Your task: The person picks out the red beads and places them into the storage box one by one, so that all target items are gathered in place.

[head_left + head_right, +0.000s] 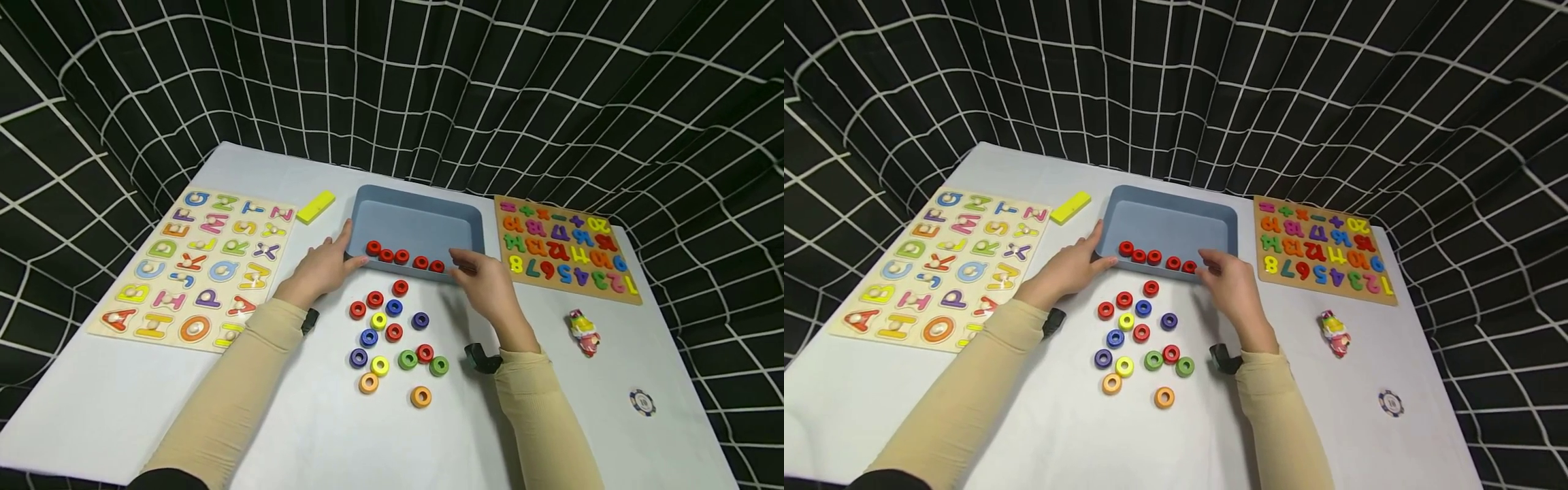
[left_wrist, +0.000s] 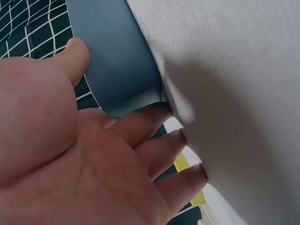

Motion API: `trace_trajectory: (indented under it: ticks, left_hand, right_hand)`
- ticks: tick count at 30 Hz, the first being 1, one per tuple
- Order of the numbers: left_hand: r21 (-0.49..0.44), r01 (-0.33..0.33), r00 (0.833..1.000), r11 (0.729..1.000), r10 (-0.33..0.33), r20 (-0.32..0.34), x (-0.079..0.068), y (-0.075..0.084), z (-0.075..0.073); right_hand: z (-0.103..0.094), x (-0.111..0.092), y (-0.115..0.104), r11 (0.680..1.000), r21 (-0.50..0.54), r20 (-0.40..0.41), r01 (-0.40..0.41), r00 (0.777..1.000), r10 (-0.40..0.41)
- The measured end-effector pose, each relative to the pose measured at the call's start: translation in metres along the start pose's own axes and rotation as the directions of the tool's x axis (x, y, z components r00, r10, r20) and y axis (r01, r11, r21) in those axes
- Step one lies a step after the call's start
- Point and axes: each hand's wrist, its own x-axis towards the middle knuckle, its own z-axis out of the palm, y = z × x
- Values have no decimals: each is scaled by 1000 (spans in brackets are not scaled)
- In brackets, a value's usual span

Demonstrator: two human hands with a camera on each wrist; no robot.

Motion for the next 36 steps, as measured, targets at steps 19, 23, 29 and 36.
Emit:
trace_trajectory:
  ticks: [19,23,29,36]
  left_hand:
    - [4,-1,1000,1000,1,-4,1,-1,3]
    - [13,-4,1000,1000,4,-3,2,1,2]
    - [10,2,1000,1000,-2,3,1,2,0]
    - [2,1,1000,1000,-1,-2,-1,1,-1]
  right_hand:
    - [49,-10,-40,968,-179,249,177,960,-130]
    - [51,-10,-40,945,-230,279,234,946,-167]
    - [51,-12,-38,943,-238,283,231,946,-160]
    - [28,-12,-28,978,-148,237,144,966,-107]
